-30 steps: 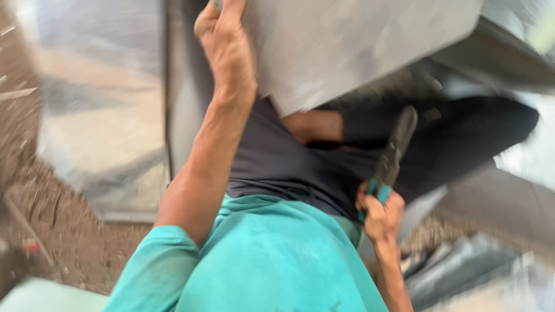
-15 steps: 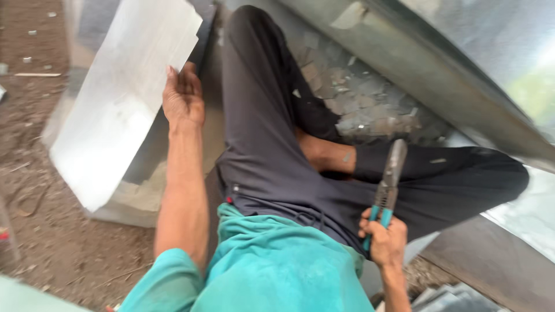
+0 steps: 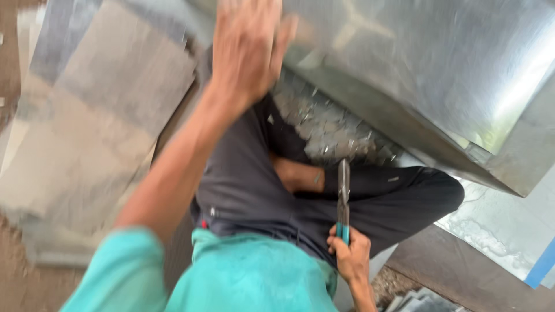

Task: The person uses tin snips to cut a large metal sheet into smaller pieces while sitting on the ground. The person repeatedly positions the sheet and cuts along its edges, creating small rectangular fragments that accumulate on their lap.

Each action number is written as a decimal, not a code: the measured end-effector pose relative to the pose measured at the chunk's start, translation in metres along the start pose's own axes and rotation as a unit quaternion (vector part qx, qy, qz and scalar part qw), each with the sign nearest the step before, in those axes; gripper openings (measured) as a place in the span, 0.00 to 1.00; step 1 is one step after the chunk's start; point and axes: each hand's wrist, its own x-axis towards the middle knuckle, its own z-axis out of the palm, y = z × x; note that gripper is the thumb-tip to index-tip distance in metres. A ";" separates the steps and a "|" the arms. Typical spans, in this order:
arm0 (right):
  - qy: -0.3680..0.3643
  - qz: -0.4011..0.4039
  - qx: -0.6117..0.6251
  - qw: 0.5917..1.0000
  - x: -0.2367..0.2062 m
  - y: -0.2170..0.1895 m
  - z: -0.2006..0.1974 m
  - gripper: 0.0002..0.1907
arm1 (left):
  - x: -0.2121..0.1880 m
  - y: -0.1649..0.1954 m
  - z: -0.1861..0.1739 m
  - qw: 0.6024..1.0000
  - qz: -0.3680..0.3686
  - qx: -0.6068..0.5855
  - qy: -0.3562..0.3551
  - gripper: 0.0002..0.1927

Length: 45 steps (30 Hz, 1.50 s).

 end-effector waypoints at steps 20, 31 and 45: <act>-0.267 -0.004 -0.121 0.956 0.040 -0.117 -0.051 0.32 | -0.143 0.097 0.008 0.423 -0.576 -0.698 -0.056 0.15; -0.190 -0.038 -0.022 0.981 0.024 -0.110 0.046 0.21 | -0.135 0.087 0.011 0.457 -0.531 -0.706 -0.105 0.09; -0.098 -0.039 -0.039 0.994 0.021 -0.103 0.048 0.08 | -0.105 0.081 0.050 0.678 -0.460 -0.541 -0.191 0.17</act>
